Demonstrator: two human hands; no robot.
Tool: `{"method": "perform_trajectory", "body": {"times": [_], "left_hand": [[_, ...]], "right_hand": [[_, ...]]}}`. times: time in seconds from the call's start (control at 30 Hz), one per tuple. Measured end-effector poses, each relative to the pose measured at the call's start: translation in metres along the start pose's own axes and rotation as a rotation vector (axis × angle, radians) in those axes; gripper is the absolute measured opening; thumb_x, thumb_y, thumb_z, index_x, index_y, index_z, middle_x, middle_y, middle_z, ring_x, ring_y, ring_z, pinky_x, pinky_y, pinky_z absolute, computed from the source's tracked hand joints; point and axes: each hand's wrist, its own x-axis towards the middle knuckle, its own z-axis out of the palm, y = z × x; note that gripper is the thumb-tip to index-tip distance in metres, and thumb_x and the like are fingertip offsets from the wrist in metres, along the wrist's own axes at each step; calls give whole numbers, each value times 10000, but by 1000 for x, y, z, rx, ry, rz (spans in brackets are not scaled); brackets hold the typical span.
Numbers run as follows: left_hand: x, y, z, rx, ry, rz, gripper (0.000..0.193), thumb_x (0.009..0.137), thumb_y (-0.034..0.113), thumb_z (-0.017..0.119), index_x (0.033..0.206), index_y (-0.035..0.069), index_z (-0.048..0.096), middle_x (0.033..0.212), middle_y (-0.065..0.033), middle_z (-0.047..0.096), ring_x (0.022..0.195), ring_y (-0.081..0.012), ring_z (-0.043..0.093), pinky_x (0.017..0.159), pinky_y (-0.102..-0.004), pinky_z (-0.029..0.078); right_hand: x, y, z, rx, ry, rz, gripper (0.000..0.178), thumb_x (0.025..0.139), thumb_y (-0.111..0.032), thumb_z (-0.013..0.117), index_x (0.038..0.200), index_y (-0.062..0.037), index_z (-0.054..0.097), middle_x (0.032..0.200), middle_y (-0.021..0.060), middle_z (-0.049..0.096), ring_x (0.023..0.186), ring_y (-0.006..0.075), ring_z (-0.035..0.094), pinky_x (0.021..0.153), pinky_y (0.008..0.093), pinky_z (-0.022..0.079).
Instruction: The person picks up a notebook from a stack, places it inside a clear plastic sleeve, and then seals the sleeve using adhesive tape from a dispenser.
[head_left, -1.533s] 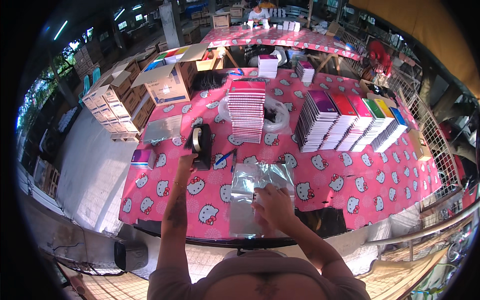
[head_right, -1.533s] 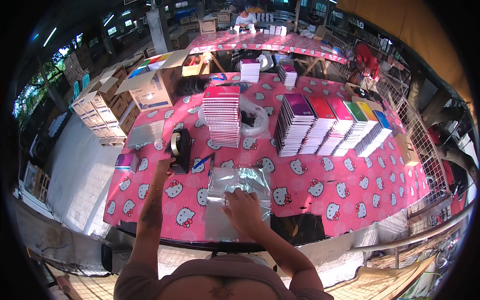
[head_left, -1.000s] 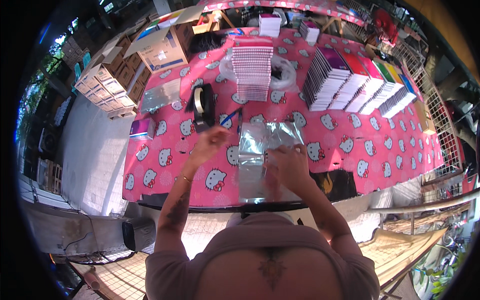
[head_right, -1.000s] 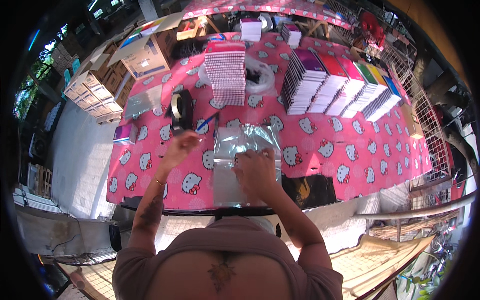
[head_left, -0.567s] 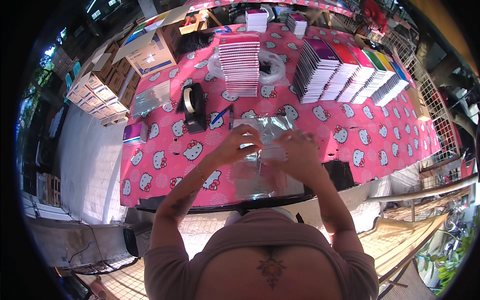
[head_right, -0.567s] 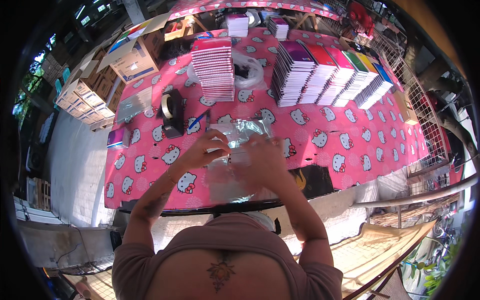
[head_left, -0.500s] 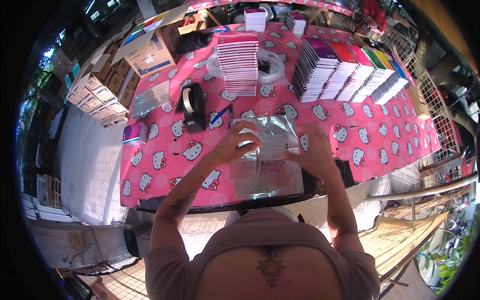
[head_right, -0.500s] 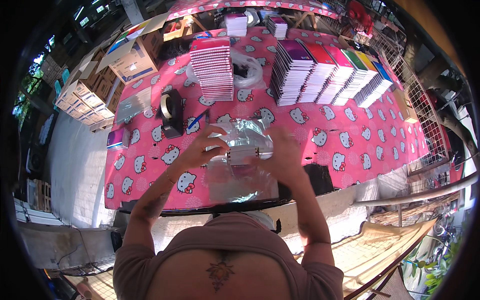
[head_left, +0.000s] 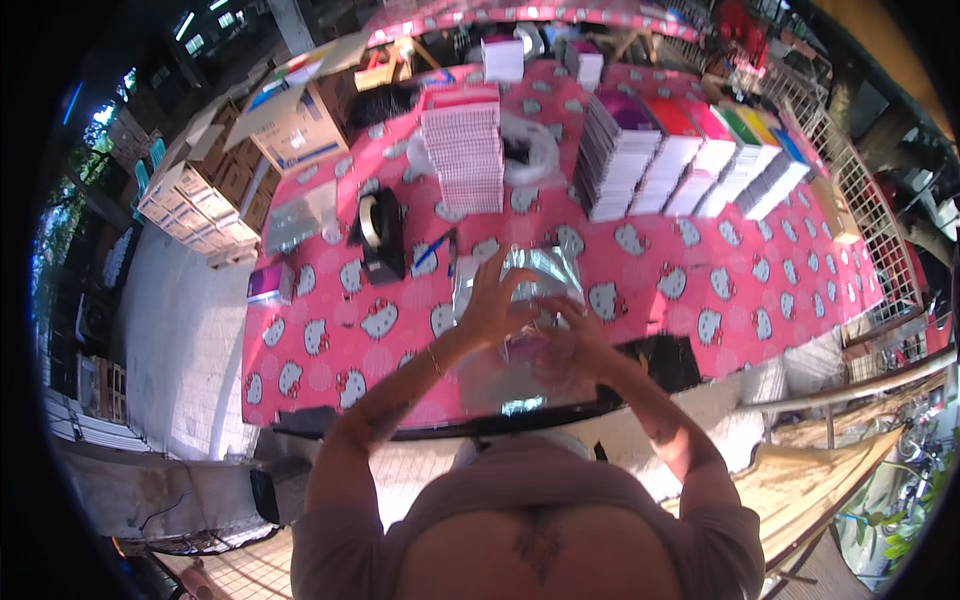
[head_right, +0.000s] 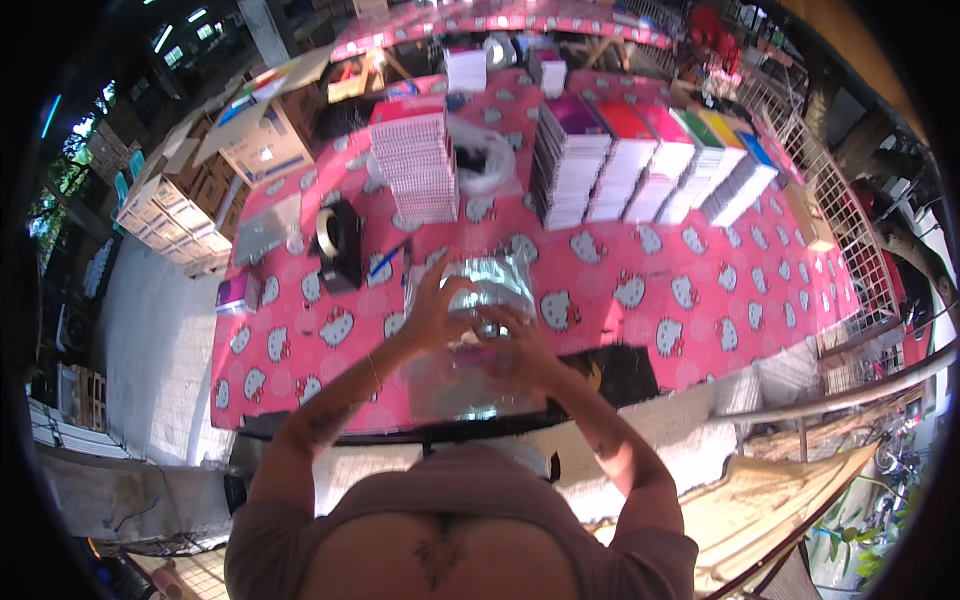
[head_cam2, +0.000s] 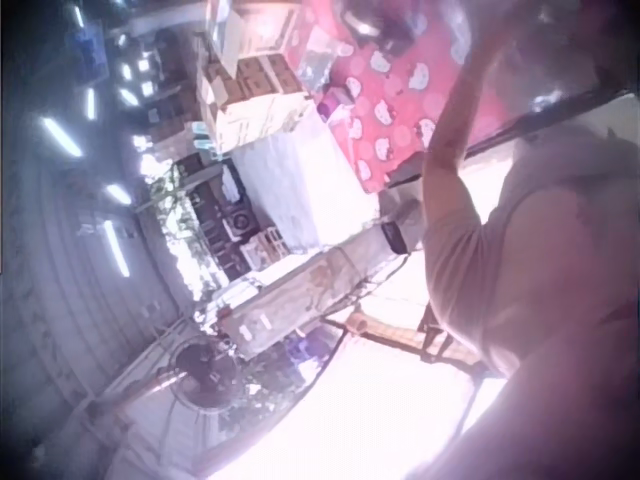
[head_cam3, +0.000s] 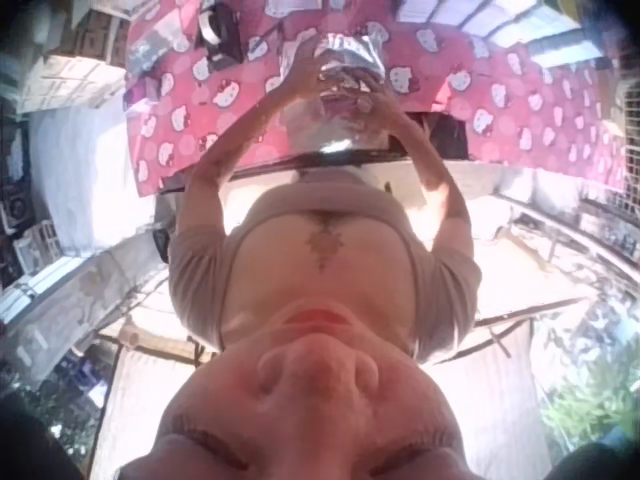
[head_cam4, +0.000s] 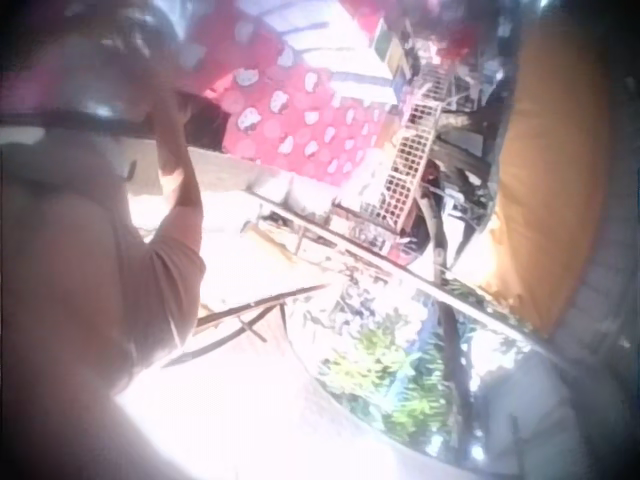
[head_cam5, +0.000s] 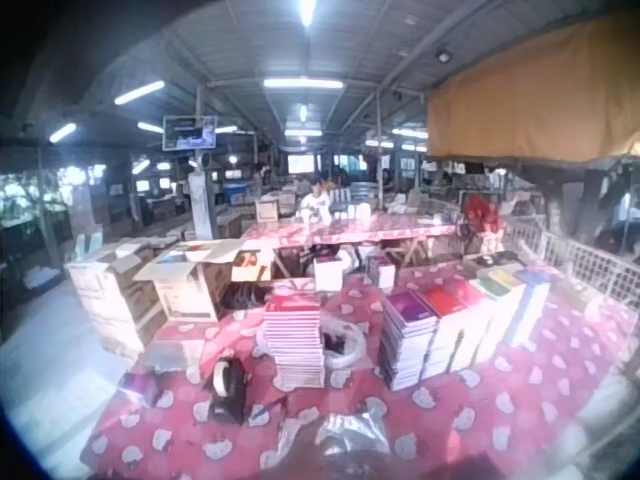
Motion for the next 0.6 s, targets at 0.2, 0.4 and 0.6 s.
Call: {"method": "perform_trajectory", "body": {"times": [0.2,0.4,0.6], "left_hand": [[-8,3,-3,-795,-120,-525,824,893,290,775,1544,50,329,1368,-119,530,1207,-171,530,970,-327,465],[-32,4,-1,-845,-200,-645,319,974,130,673,1283,51,671,1071,-14,651,912,-61,569,729,-220,497],[-30,25,7,-592,206,-289,298,941,30,686,1237,10,668,1018,-20,688,826,-73,616,731,-218,511]], "right_hand": [[19,21,9,752,183,410,389,892,-167,735,1270,-126,655,1369,77,498,1200,197,515,963,387,464],[37,46,20,971,-46,527,257,932,-54,698,1167,-46,594,1192,36,609,965,81,577,784,228,490],[44,28,9,920,40,370,274,900,-36,708,1146,-41,589,1168,38,635,1006,115,630,867,270,515]]}}
